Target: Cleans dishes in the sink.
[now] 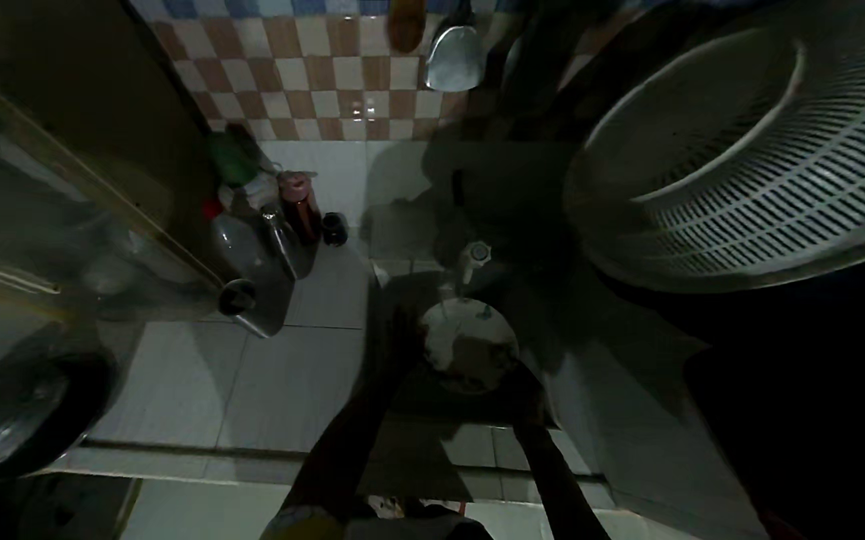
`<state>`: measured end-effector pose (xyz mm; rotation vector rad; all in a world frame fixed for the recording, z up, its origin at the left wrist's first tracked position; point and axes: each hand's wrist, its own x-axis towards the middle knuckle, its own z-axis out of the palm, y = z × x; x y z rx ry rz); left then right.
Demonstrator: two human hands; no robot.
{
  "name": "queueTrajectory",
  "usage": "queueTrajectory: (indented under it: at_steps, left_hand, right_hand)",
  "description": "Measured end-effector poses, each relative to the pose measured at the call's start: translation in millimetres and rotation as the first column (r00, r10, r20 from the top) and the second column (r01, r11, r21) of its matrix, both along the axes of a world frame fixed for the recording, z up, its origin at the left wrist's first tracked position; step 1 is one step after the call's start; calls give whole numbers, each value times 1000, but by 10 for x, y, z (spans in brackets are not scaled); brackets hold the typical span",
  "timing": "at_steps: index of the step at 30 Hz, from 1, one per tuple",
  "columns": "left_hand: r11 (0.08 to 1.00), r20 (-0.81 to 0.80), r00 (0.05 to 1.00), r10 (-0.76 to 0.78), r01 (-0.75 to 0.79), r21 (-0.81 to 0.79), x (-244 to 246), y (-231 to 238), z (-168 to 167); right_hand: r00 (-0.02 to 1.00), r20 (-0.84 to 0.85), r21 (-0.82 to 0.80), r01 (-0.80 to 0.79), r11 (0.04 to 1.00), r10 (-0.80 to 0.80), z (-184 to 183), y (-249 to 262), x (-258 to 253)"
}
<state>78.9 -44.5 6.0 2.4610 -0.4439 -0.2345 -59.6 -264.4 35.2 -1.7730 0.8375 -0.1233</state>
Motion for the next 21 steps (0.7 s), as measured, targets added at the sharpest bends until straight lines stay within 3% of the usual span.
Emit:
queueTrajectory:
  at_steps: [2, 4, 6, 9, 12, 14, 16, 19, 21]
  left_hand:
    - [994, -212, 973, 94, -104, -37, -163, 172, 67]
    - [977, -411, 907, 91, -161, -137, -319, 310, 221]
    - [948, -512, 853, 104, -241, -209, -543, 472, 285]
    - [893, -630, 777, -16, -272, -358, -730, 421, 54]
    - [875, -655, 755, 11, -324, -358, -790, 304, 311]
    - [868, -663, 743, 92, -386, -312, -798, 277, 421]
    - [825, -677, 727, 114, -449, -344, -829, 234, 154]
    - [681, -731, 677, 78, -572, -457, -937, 145, -290]
    - [491, -843, 537, 31, -743, -455, -930, 53, -336]
  right_hand:
    - [999, 22, -58, -44, 997, 45, 11, -51, 3]
    - [997, -7, -100, -76, 992, 76, 67, -51, 42]
    - [995, -51, -71, -86, 994, 83, 49, -27, 104]
    - [998, -30, 89, -55, 994, 58, -41, 81, 150]
    - [998, -3, 164, -68, 984, 69, -191, 172, 161]
    - [978, -108, 92, -168, 982, 177, -250, 194, 171]
    - [961, -187, -19, -211, 977, 203, -249, 240, 212]
    - [981, -128, -136, -164, 977, 147, -257, 308, 466]
    - [987, 12, -45, -162, 986, 162, -296, 324, 794]
